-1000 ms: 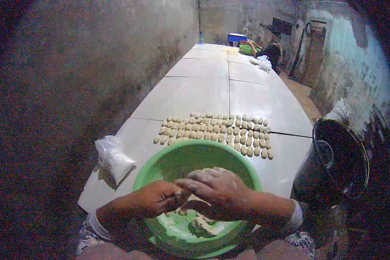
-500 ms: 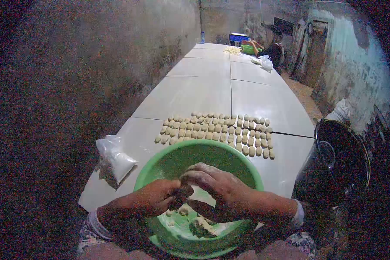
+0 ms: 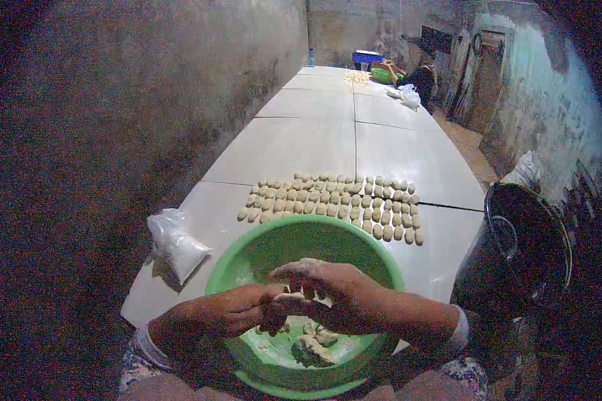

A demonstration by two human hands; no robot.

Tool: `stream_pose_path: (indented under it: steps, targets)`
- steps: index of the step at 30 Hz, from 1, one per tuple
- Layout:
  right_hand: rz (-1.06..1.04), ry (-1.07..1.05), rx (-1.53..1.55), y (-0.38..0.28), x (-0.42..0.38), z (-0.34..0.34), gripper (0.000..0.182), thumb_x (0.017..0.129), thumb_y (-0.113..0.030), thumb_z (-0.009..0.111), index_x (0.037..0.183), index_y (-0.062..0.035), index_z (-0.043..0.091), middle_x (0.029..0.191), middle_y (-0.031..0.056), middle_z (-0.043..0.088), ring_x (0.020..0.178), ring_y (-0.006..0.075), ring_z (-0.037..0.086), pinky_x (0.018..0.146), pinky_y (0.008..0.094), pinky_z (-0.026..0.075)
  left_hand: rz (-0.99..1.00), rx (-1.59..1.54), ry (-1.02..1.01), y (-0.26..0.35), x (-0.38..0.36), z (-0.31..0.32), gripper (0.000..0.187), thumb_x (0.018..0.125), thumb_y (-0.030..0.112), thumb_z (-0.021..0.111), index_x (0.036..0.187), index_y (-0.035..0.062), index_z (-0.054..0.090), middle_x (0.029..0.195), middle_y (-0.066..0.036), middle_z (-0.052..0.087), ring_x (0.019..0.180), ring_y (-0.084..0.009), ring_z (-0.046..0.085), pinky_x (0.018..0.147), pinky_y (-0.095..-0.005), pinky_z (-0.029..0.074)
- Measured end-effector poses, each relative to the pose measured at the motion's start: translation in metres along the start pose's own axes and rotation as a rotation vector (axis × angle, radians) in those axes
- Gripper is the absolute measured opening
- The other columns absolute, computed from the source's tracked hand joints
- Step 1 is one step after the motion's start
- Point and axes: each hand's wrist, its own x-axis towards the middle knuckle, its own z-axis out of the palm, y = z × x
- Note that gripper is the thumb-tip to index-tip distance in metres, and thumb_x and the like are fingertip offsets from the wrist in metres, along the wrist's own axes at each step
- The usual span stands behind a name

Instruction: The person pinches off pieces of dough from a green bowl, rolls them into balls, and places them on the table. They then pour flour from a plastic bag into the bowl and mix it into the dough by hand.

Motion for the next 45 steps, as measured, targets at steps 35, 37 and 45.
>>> stream_pose_path:
  steps: [35,37,45]
  targets:
    - [-0.151,-0.105,0.053,0.023,-0.001,-0.001,0.014,0.084,-0.007,0.061,0.098,-0.0036,0.057,0.087,0.014,0.061,0.078,0.0311,0.062,0.068,0.037,0.05,-0.107,-0.005,-0.044,0.006,0.001,-0.004,0.042,0.099,0.039,0.032,0.089,0.0013,0.048,0.073,-0.007,0.053,0.069,-0.016,0.053,0.065,-0.0325,0.045]
    - [-0.206,-0.029,-0.063,0.029,-0.003,0.002,0.015,0.08,-0.005,0.064,0.094,-0.0044,0.059,0.083,0.0128,0.061,0.073,0.0297,0.063,0.063,0.0366,0.051,-0.008,0.087,0.077,0.007,0.003,0.004,0.043,0.098,0.041,0.035,0.093,0.0007,0.049,0.076,-0.009,0.055,0.073,-0.0179,0.056,0.068,-0.0337,0.046]
    - [-0.202,-0.018,-0.147,0.021,-0.006,0.003,0.019,0.085,-0.016,0.061,0.097,-0.0027,0.055,0.087,0.0167,0.061,0.083,0.0361,0.062,0.069,0.0395,0.052,-0.047,0.266,0.252,0.014,0.002,0.009,0.049,0.096,0.048,0.037,0.095,0.0015,0.053,0.069,-0.01,0.057,0.064,-0.0217,0.06,0.062,-0.0346,0.049]
